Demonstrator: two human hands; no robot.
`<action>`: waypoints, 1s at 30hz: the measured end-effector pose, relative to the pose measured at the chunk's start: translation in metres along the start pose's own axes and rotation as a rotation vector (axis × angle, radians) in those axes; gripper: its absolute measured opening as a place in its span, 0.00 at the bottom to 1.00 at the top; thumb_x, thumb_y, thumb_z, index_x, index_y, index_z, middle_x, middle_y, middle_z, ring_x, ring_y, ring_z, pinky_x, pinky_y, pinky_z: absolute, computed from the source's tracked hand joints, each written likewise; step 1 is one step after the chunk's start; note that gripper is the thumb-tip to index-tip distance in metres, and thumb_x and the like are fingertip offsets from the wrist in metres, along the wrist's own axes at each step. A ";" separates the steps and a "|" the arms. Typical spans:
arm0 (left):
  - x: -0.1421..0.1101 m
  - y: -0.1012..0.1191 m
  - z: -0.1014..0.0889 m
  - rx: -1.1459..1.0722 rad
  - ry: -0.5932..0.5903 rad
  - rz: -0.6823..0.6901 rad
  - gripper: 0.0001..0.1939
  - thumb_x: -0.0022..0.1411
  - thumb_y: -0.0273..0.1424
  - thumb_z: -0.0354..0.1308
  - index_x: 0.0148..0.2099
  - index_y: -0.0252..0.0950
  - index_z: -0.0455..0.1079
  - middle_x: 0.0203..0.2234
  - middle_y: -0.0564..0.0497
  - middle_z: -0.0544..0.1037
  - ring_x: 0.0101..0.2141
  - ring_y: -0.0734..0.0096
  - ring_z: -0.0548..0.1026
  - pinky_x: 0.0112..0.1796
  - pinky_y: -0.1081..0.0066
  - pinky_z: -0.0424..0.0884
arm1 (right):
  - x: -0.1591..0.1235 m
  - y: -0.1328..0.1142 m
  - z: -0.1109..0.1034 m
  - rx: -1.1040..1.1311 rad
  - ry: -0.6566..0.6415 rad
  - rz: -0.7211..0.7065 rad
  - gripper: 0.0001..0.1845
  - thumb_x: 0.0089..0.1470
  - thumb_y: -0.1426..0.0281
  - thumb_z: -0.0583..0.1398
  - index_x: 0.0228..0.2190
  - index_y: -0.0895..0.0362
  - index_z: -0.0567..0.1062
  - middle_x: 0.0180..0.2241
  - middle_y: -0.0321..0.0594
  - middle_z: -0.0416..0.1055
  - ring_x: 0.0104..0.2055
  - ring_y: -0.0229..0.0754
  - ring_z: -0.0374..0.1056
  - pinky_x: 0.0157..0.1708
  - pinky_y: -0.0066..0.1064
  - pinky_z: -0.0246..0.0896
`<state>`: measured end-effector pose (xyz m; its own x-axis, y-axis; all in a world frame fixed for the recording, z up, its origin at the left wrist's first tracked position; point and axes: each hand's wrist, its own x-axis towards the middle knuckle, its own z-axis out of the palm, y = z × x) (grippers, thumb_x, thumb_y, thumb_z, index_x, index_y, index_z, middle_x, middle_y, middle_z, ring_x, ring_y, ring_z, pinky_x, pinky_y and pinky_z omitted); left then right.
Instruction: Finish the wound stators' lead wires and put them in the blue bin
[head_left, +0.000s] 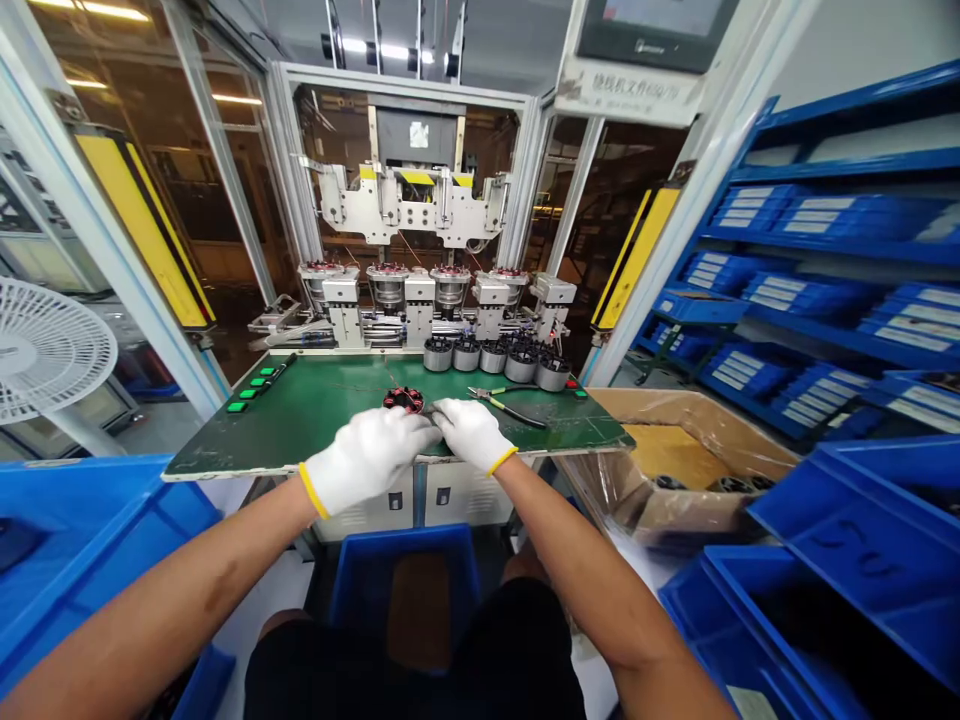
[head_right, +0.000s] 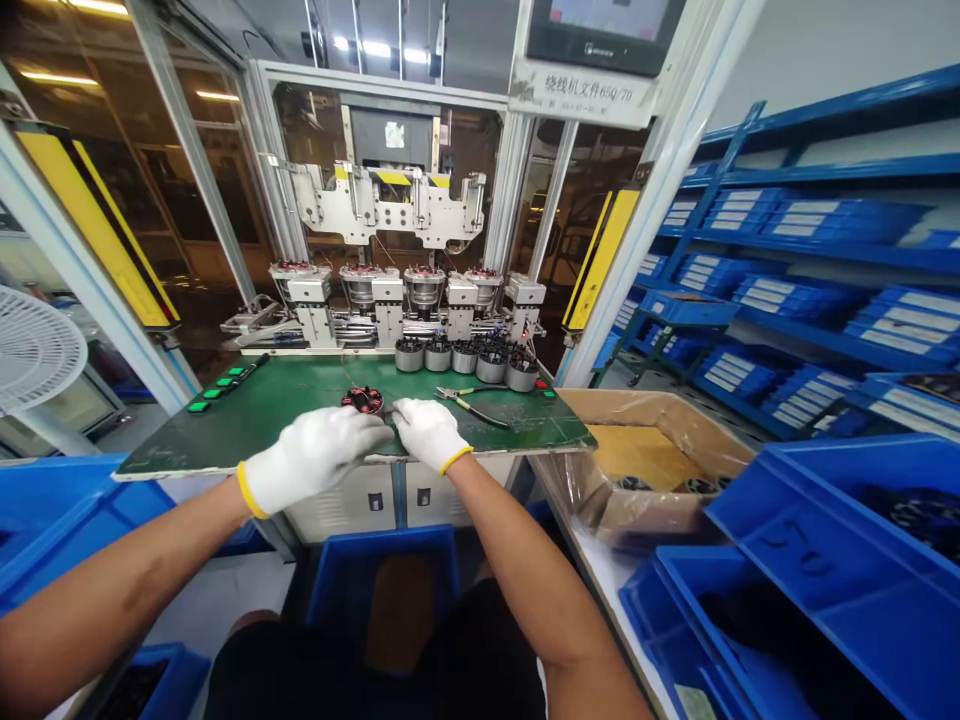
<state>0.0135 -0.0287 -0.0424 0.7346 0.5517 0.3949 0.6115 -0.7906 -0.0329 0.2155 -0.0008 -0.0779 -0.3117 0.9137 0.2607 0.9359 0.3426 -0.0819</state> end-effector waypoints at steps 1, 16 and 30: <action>0.000 0.007 0.006 0.124 -0.087 0.063 0.16 0.61 0.25 0.47 0.50 0.38 0.68 0.39 0.44 0.75 0.38 0.62 0.72 0.39 0.64 0.68 | 0.000 0.001 0.000 0.005 0.000 -0.003 0.17 0.66 0.65 0.47 0.49 0.55 0.70 0.45 0.40 0.73 0.45 0.41 0.68 0.44 0.30 0.57; -0.019 0.008 0.032 0.201 0.048 -0.018 0.16 0.61 0.26 0.44 0.48 0.35 0.68 0.38 0.43 0.75 0.39 0.59 0.72 0.38 0.63 0.69 | -0.006 -0.027 -0.013 -0.310 0.105 0.005 0.15 0.63 0.71 0.43 0.42 0.57 0.68 0.35 0.49 0.70 0.37 0.49 0.69 0.34 0.35 0.57; 0.000 -0.002 -0.009 -0.525 0.134 -0.475 0.14 0.61 0.32 0.45 0.42 0.40 0.72 0.35 0.53 0.79 0.36 0.69 0.75 0.42 0.70 0.69 | -0.008 -0.023 -0.016 -0.321 0.011 -0.101 0.08 0.55 0.75 0.52 0.35 0.57 0.70 0.31 0.46 0.73 0.33 0.49 0.71 0.30 0.35 0.61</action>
<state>0.0096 -0.0297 -0.0342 0.3620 0.8568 0.3671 0.6089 -0.5156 0.6028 0.1989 -0.0197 -0.0625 -0.4050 0.8757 0.2628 0.9051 0.3431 0.2513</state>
